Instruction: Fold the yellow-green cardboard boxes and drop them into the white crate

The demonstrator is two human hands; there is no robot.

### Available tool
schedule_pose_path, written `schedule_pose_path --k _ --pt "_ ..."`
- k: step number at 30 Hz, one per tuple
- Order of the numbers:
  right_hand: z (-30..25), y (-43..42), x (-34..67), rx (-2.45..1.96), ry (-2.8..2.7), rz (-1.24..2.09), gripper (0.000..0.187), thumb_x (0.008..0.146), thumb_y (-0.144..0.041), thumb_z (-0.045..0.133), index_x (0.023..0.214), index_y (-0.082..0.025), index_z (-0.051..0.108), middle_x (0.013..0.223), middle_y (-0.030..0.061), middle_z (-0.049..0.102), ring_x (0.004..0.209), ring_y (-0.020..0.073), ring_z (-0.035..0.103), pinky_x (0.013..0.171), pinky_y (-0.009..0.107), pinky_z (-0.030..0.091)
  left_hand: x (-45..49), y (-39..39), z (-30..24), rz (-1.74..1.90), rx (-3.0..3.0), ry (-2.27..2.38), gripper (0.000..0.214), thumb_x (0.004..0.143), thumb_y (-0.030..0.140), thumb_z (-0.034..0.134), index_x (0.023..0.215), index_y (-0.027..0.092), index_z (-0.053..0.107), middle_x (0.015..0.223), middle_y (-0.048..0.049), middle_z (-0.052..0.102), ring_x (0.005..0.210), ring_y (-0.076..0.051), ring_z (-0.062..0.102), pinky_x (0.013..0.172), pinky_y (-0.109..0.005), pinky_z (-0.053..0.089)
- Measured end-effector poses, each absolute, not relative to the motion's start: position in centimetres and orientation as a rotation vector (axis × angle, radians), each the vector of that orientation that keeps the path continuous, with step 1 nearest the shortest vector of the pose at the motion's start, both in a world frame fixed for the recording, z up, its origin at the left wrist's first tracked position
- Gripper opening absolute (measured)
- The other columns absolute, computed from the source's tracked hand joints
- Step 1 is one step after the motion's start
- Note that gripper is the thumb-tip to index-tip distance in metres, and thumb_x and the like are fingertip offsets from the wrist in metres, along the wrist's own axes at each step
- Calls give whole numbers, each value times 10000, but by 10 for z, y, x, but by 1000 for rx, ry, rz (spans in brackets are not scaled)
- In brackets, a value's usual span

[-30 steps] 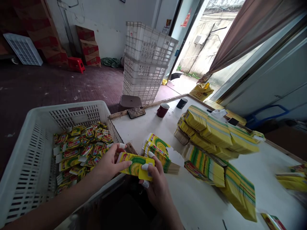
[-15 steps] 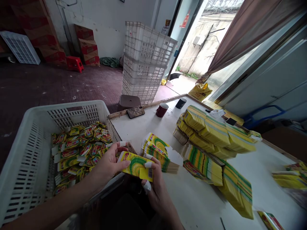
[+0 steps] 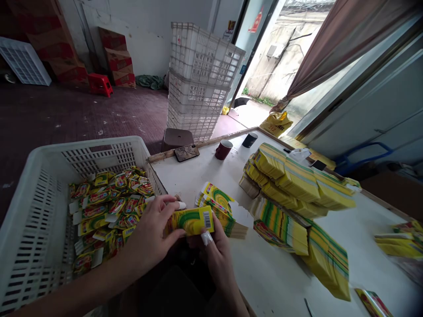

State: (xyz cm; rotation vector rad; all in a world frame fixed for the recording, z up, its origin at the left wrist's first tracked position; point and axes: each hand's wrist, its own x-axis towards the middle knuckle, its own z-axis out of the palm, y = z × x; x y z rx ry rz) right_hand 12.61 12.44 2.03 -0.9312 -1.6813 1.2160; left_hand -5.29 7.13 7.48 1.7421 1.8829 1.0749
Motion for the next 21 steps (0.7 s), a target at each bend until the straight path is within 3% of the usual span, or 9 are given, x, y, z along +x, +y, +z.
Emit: schedule_pose_path --k 3,6,10,14,18,21 --pt "20 120 123 -968 -1670 1223 490 941 -336 468 1407 -193 420 1333 107 573 1196 244 566 981 392 491 -49 71 75 822 2136 1934 509 760 340 706 1205 213 495 1278 -103 510 1194 -342 441 1024 -564 334" --pt "27 113 119 -864 -1716 1305 495 934 -328 494 1405 -193 423 1362 105 552 1207 240 557 998 360 473 -46 70 68 666 2161 1858 570 811 298 646 1297 154 384 1214 -129 558 1119 -304 519 973 -487 420" --pt "43 109 117 -776 -1779 1390 433 938 -317 480 1352 -190 490 1292 101 606 1106 249 610 932 351 504 -46 69 58 649 2154 1822 578 838 269 584 1334 167 306 1245 -134 538 1152 -284 523 977 -433 447" --pt "54 110 116 -848 -1882 1232 412 943 -313 431 1321 -177 525 1208 91 650 1032 248 620 904 346 486 -48 69 58 604 2181 1845 598 822 249 574 1342 177 287 1258 -140 537 1160 -300 526 978 -453 452" --pt "61 109 113 -919 -1971 1183 430 943 -366 423 1325 -188 507 1066 72 687 827 220 639 719 297 487 -49 69 60 571 2189 1893 567 835 258 525 1344 150 301 1275 -166 537 1172 -318 524 981 -479 454" --pt "65 110 112 -839 -1958 1265 417 944 -394 412 1299 -197 509 1060 65 674 851 217 632 730 287 473 -51 70 60 557 2174 1914 603 802 238 545 1350 150 312 1293 -164 532 1191 -315 517 995 -465 451"
